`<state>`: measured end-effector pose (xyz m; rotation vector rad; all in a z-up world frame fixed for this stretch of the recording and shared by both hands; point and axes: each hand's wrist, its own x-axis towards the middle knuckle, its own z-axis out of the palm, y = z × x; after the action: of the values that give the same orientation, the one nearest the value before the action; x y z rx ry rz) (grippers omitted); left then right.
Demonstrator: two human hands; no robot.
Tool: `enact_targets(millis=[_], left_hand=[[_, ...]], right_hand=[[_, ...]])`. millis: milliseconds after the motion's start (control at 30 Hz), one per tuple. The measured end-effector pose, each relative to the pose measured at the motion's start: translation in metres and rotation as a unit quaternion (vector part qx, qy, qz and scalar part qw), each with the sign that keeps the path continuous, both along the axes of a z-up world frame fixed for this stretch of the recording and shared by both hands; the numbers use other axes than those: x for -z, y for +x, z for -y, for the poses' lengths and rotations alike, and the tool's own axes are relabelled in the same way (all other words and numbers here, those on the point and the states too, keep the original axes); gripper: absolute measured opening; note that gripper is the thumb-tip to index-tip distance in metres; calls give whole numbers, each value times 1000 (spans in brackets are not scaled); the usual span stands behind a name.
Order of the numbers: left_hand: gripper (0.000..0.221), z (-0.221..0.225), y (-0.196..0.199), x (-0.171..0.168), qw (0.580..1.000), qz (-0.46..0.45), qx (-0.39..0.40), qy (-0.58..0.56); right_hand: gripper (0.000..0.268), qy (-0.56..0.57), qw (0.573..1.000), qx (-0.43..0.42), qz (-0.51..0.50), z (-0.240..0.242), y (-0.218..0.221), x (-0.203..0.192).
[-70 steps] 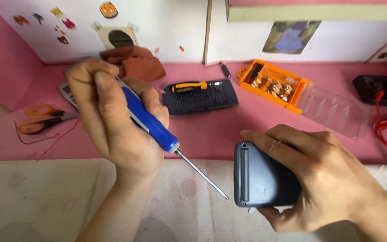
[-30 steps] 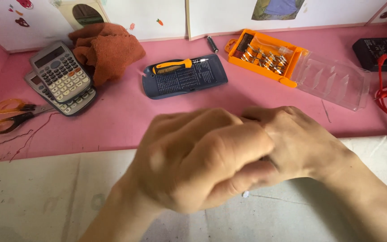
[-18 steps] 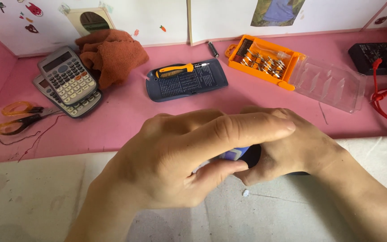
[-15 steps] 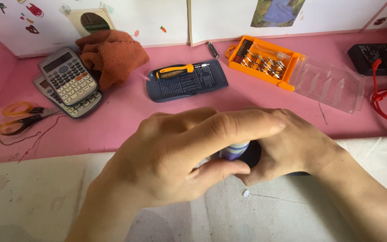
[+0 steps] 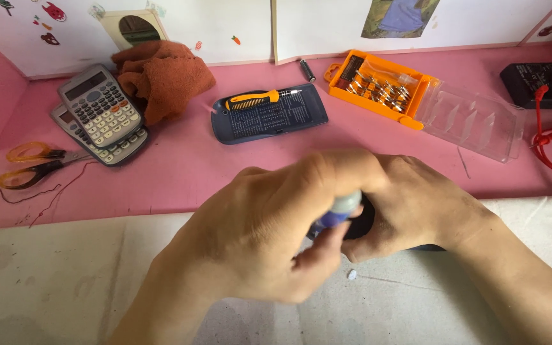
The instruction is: Disassembling a scientific calculator by removing screws with a precision screwdriver and prying the case open.
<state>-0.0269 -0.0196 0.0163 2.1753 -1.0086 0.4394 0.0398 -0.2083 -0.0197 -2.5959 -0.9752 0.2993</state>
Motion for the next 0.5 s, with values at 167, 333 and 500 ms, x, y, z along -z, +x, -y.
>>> enact_targets(millis=[167, 333, 500], left_hand=[[50, 1, 4, 6, 998, 59, -7, 26], [48, 3, 9, 17, 977, 201, -65, 24], [50, 0, 14, 11, 979, 204, -1, -12]], right_hand=[[39, -111, 993, 46, -10, -4, 0, -2], [67, -107, 991, 74, -20, -4, -1, -5], [73, -7, 999, -24, 26, 7, 6, 10]])
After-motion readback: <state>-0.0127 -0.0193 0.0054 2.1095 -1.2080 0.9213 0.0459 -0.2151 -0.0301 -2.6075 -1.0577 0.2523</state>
